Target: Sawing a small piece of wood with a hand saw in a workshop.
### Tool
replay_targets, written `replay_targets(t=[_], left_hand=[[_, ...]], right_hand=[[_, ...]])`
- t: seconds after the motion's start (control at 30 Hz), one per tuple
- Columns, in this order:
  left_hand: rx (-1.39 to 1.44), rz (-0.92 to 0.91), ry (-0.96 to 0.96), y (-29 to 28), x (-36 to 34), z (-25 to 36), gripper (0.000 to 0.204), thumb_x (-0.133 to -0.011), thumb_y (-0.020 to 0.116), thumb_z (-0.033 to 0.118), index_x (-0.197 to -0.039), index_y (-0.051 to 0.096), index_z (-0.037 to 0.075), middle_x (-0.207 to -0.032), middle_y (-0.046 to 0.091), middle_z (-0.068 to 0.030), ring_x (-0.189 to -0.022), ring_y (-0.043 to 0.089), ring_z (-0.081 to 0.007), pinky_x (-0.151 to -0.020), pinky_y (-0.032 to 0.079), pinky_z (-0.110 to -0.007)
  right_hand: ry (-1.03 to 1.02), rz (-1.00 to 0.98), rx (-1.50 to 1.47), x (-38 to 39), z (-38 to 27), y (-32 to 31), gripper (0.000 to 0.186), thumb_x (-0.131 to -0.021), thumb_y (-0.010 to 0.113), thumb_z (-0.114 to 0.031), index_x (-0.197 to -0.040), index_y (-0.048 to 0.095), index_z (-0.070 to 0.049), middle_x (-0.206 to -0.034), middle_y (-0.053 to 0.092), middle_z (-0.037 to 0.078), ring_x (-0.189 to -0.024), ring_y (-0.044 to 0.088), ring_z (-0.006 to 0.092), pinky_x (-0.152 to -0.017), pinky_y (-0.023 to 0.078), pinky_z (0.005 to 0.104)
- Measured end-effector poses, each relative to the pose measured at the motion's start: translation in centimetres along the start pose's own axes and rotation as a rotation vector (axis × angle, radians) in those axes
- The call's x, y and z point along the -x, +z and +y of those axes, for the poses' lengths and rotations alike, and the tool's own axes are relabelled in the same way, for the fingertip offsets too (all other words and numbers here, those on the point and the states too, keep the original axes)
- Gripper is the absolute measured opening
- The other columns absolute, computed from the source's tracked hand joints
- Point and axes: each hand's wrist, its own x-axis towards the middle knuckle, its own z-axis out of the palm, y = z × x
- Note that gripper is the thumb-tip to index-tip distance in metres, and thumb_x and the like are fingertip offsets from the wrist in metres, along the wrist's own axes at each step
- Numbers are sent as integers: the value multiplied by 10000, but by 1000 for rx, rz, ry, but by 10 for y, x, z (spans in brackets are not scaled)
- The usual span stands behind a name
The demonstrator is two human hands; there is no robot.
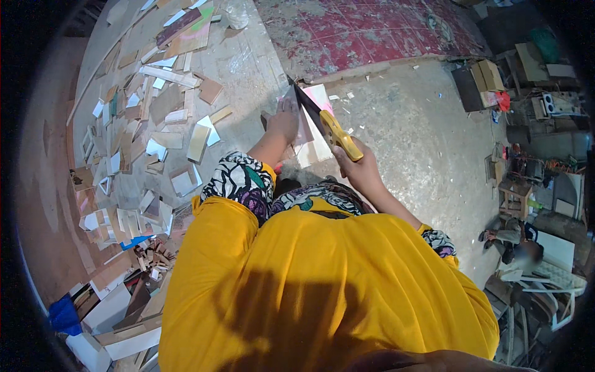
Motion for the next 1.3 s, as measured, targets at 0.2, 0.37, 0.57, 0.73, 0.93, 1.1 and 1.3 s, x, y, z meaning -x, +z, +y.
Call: replay_targets(t=[0.2, 0.37, 0.57, 0.73, 0.93, 1.1, 1.3], left_hand=[[106, -36, 29, -18, 12, 4, 766, -781, 632, 276, -1398, 229, 70, -1490, 145, -72, -1377, 122, -232, -947, 198, -714], [94, -55, 31, -20, 15, 2, 829, -746, 667, 311, -1399, 223, 58, -1485, 150, -96, -1371, 119, -297, -955, 159, -716], [97, -8, 69, -14, 15, 0, 833, -729, 683, 313, -1388, 247, 51, -1476, 170, -121, -1348, 158, -364, -1006, 163, -654], [114, 34, 55, -10, 10, 3, 765, -748, 663, 278, -1368, 290, 33, -1458, 212, -135, -1338, 191, -368, -1032, 203, -587], [20, 110, 34, 0, 4, 6, 727, -756, 647, 226, -1355, 304, -3, -1439, 240, -165, -1329, 202, -387, -1014, 249, -568], [64, 26, 56, -9, 12, 3, 752, -755, 651, 229, -1365, 279, -3, -1461, 184, -169, -1333, 190, -390, -1013, 249, -570], [86, 30, 64, -5, 4, 6, 864, -691, 727, 289, -1373, 267, 28, -1477, 143, -140, -1343, 177, -368, -989, 293, -568]], right_hand=[[95, -100, 121, -50, -57, -19, 264, -848, 614, -244, -942, 573, 0, -587, 514, 11, -455, 464, 86, -418, 378, 241], [184, -182, 97, -82, -96, -20, 228, -863, 605, -252, -866, 564, -28, -593, 487, -15, -468, 409, 58, -420, 334, 219], [281, -149, 34, -111, -75, -6, 211, -865, 600, -229, -856, 565, -22, -589, 495, -7, -455, 420, 68, -402, 329, 227], [236, -173, -34, -111, -66, 8, 191, -867, 595, -214, -874, 576, -24, -594, 509, -15, -440, 415, 61, -389, 319, 220], [133, -98, -137, -70, -37, 6, 183, -874, 583, -205, -900, 557, -26, -575, 466, -49, -453, 386, 42, -402, 300, 210], [167, -87, -203, -75, -40, 6, 189, -863, 595, -186, -919, 551, -11, -611, 483, -34, -460, 390, 44, -404, 307, 209], [166, -99, -231, -131, 22, 8, 162, -853, 599, -162, -914, 583, -12, -656, 519, -20, -525, 450, 62, -451, 351, 216]])
